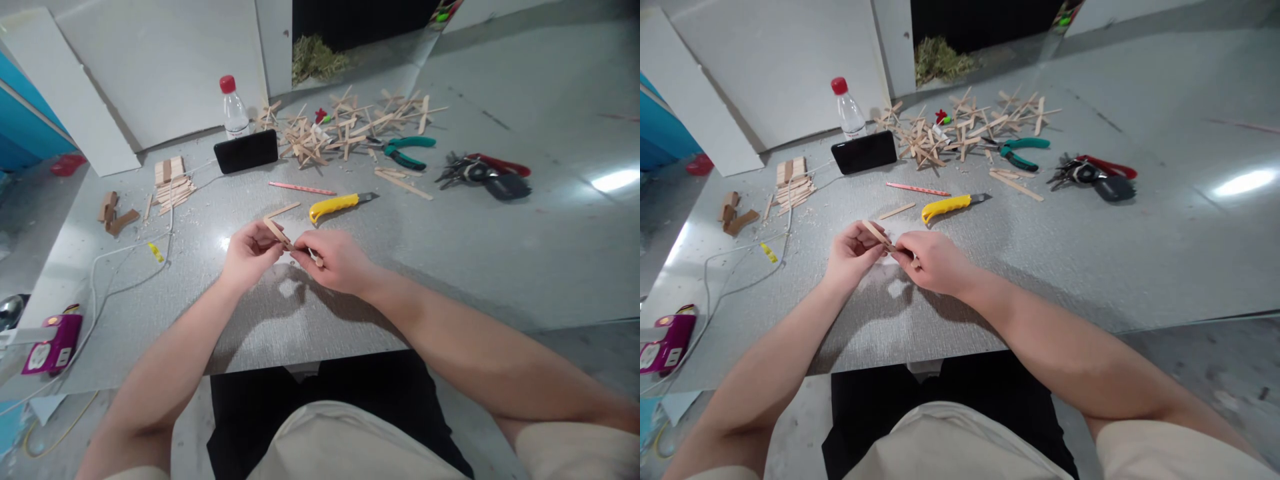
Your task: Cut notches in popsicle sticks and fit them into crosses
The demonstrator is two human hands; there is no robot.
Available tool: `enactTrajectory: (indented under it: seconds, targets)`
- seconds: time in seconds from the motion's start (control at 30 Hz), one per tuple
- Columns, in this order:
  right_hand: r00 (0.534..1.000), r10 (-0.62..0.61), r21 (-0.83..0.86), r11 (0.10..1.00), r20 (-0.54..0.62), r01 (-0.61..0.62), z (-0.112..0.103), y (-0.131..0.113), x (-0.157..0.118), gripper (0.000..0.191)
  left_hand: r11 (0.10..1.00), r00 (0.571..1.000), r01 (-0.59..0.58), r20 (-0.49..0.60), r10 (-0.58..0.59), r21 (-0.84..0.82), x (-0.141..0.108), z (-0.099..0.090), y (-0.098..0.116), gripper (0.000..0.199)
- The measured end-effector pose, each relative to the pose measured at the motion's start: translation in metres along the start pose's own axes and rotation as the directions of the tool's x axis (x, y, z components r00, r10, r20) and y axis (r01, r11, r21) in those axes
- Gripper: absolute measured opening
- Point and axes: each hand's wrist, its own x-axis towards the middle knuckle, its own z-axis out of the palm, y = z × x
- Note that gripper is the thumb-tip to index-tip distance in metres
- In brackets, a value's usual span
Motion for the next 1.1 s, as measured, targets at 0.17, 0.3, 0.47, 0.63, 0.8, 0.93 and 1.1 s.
enactTrajectory:
  seconds: [0.17,0.3,0.47,0.63,0.8,0.93,1.1]
  targets:
    - [1.0,-0.008,-0.018,1.0,0.001,0.008,-0.0007,-0.0009,0.0005,0.021,1.0,1.0,-0.002,-0.003,0.002,0.022,0.0007,0.0007,0.0004,0.023]
    - [1.0,-0.018,-0.03,0.999,-0.001,0.018,-0.0011,-0.001,0.0009,0.021,0.999,1.0,-0.014,-0.018,0.014,0.033,0.0006,0.002,0.0019,0.017]
    - [1.0,-0.026,-0.046,0.999,0.007,0.027,0.0011,-0.0014,0.0005,0.02,0.998,0.998,-0.031,-0.055,0.034,0.051,-0.0006,0.0056,0.0008,0.013]
    - [1.0,-0.018,-0.04,0.999,0.009,0.019,0.002,-0.002,0.0006,0.019,0.998,0.995,-0.04,-0.088,0.045,0.057,-0.0018,0.0094,-0.0002,0.012]
    - [0.999,0.027,-0.012,1.0,-0.037,-0.027,-0.0012,0.0014,0.0034,0.018,0.999,0.999,-0.01,-0.048,0.012,0.048,-0.0021,0.009,0.0055,0.019]
    - [0.997,0.035,0.035,0.999,-0.069,-0.033,-0.0027,-0.001,0.0047,0.02,0.998,0.997,0.004,-0.076,0.001,0.069,-0.0032,0.008,0.0053,0.023]
    - [0.958,0.067,0.137,0.99,-0.277,-0.029,-0.0076,-0.0078,0.0005,0.034,0.992,0.985,0.032,-0.173,-0.012,0.118,-0.004,0.0076,-0.0011,0.021]
